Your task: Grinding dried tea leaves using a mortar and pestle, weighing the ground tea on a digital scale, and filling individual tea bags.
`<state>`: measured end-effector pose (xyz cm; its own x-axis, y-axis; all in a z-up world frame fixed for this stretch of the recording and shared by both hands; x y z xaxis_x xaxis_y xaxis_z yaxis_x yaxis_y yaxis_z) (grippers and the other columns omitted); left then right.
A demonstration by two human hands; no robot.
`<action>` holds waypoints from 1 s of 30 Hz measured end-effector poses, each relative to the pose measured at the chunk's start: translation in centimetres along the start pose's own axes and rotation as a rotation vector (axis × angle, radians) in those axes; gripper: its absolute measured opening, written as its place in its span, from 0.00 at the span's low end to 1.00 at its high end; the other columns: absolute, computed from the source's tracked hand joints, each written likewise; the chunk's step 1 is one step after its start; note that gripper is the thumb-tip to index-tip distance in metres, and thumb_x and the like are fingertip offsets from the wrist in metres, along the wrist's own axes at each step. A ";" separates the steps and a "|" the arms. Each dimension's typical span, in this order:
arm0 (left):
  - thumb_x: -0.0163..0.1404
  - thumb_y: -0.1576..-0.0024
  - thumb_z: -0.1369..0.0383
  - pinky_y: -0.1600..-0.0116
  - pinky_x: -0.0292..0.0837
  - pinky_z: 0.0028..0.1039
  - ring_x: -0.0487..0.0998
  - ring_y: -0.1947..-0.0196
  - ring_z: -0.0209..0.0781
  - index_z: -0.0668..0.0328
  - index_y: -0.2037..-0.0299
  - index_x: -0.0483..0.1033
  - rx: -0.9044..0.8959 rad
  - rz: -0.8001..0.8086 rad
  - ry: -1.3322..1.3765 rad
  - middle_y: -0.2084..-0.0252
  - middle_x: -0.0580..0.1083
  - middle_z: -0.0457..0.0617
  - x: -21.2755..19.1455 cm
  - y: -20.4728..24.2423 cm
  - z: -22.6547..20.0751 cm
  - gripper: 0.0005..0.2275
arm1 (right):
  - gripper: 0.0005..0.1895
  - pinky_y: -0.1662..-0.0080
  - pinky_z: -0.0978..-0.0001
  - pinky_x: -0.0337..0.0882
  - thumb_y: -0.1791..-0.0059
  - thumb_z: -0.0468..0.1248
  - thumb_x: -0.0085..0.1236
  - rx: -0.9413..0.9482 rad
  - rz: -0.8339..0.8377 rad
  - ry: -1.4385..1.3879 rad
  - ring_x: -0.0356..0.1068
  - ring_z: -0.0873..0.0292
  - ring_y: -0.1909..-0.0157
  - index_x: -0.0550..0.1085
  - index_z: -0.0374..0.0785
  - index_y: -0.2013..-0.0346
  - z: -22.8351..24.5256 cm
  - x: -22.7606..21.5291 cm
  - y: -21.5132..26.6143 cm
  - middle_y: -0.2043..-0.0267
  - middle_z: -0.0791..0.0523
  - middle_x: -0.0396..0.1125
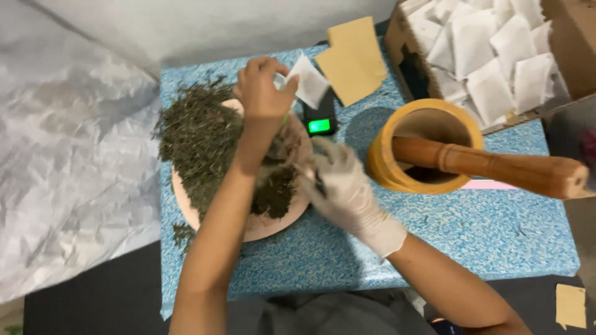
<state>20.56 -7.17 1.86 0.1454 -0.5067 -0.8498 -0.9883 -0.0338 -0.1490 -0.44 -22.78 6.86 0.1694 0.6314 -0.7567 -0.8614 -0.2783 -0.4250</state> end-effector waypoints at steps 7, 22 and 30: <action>0.60 0.35 0.63 0.59 0.83 0.27 0.86 0.61 0.33 0.55 0.56 0.80 0.300 0.103 0.950 0.62 0.85 0.46 -3.9 -1.2 -13.7 0.07 | 0.22 0.47 0.43 0.78 0.40 0.40 0.62 -0.108 -0.038 -0.051 0.73 0.32 0.41 0.74 0.30 0.35 0.3 0.1 0.4 0.37 0.39 0.69; 0.58 0.33 0.58 0.48 0.68 0.35 0.76 0.55 0.39 0.50 0.49 0.79 0.581 0.006 0.669 0.59 0.75 0.44 1.7 -3.9 -22.8 0.10 | 0.17 0.49 0.66 0.76 0.47 0.51 0.62 -0.006 -0.168 0.419 0.70 0.53 0.57 0.70 0.43 0.63 0.7 -2.3 -0.5 0.61 0.57 0.63; 0.58 0.33 0.58 0.35 0.77 0.40 0.86 0.37 0.47 0.48 0.37 0.80 0.508 -0.021 0.640 0.39 0.85 0.47 -2.3 -1.8 -14.7 0.16 | 0.15 0.38 0.46 0.70 0.39 0.43 0.57 -0.081 -0.048 -0.021 0.69 0.35 0.39 0.76 0.35 0.45 -2.2 -0.7 0.3 0.38 0.41 0.70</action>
<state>21.30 -18.57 11.54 -0.0433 -0.9091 -0.4143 -0.8216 0.2684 -0.5030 0.24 -24.86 6.17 0.1991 0.6599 -0.7244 -0.8110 -0.3040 -0.4999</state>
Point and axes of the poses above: each hand's wrist, its own y-axis away from the middle knuckle, its own x-axis out of the palm, z = x × y, the point moved 5 cm from there along -y, towards the middle knuckle
